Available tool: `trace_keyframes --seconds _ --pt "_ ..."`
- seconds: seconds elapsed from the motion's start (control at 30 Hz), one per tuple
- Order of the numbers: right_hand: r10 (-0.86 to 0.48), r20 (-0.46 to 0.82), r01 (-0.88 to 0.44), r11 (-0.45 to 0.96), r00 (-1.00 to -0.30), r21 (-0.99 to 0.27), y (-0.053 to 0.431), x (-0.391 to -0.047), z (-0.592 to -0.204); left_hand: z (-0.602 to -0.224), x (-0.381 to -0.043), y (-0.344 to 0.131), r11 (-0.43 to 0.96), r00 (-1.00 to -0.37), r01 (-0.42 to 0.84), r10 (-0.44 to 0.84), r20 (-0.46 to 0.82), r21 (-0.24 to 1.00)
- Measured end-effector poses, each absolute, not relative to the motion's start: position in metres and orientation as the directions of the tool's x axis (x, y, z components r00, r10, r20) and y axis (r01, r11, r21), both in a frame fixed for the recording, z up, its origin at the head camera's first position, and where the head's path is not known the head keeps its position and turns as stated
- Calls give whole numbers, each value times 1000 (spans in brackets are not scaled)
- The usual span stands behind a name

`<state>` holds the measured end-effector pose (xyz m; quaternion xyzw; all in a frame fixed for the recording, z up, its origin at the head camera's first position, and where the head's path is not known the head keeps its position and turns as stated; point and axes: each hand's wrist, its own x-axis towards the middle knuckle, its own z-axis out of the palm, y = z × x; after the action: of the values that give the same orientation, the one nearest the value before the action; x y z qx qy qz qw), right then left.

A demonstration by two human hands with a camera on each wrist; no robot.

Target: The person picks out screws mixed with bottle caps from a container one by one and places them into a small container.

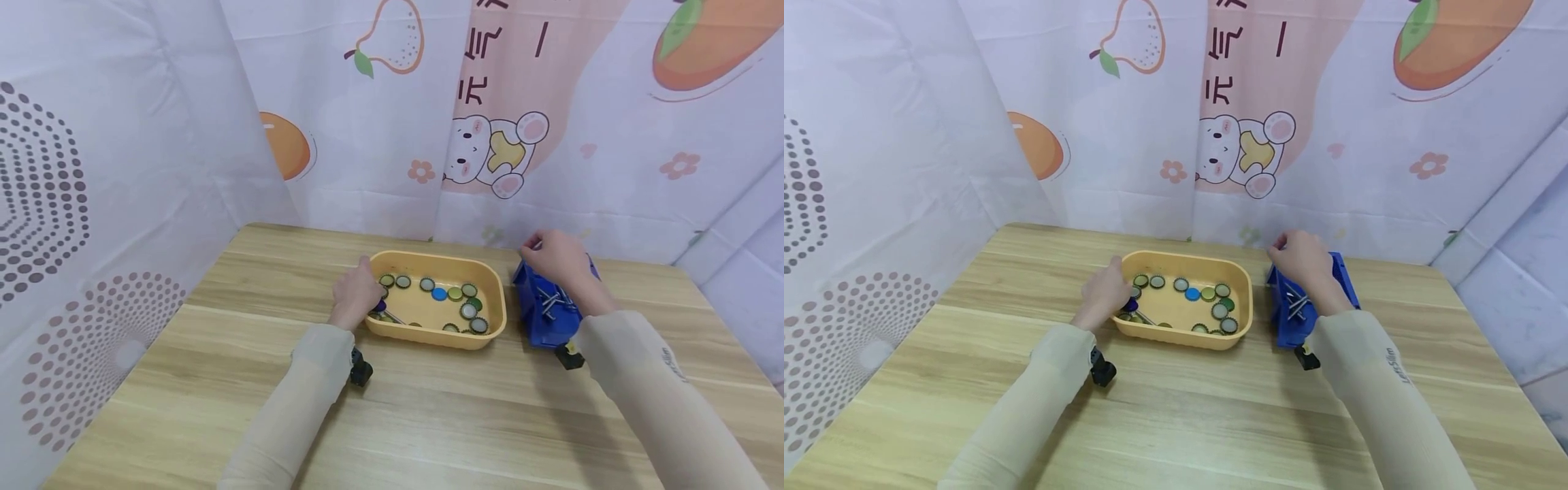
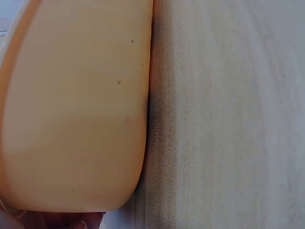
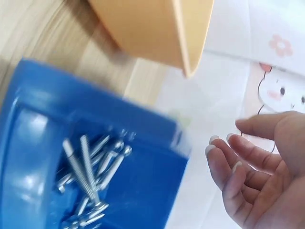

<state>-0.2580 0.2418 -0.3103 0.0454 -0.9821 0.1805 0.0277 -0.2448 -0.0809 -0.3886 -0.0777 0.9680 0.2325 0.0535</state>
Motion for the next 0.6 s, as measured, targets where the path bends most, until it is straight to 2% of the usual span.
trace_keyframes --seconds 0.27,0.6 --pt "-157 52 -165 920 -986 -354 199 -254 -302 -388 -246 -78 894 -984 -164 -115 -139 418" --pt "-328 -68 -290 899 -942 -327 144 -249 -310 -391 -245 -80 892 -984 -165 -122 -127 421"
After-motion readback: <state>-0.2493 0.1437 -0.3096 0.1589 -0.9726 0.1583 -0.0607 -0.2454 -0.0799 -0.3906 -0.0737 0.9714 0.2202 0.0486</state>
